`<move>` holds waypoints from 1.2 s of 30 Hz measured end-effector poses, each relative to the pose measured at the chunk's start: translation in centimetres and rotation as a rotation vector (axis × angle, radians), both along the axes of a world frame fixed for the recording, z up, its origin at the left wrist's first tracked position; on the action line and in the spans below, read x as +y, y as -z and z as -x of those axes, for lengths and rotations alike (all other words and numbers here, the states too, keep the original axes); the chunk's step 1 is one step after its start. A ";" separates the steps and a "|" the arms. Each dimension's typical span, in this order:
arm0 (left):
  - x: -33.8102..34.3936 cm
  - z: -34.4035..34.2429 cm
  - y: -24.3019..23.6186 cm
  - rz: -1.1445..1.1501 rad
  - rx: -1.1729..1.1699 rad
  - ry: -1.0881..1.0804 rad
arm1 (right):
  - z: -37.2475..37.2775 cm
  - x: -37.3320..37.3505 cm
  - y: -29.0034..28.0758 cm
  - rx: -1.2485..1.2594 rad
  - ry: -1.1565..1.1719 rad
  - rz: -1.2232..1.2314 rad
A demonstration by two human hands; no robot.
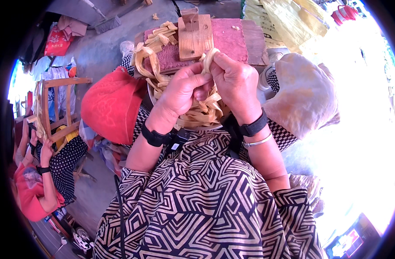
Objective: The person weaves strips of natural fiber by hand, wrapping them around a central core to form small rings and then joining them together on a wooden form.
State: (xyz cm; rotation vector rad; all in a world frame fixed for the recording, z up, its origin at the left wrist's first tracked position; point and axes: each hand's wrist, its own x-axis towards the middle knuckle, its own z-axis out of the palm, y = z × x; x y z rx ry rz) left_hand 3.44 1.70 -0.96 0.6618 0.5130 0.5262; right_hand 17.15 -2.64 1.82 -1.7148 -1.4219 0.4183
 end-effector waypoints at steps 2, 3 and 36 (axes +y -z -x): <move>0.1 0.5 0.4 0.090 -0.001 0.094 | -0.1 0.1 -0.2 -0.065 -0.006 -0.056; 0.2 0.6 0.5 0.091 0.000 0.095 | -0.4 0.0 -0.2 -0.064 -0.005 -0.055; -2.4 3.9 0.8 -0.286 0.422 -0.034 | -2.4 -1.1 4.3 0.597 -0.030 -0.062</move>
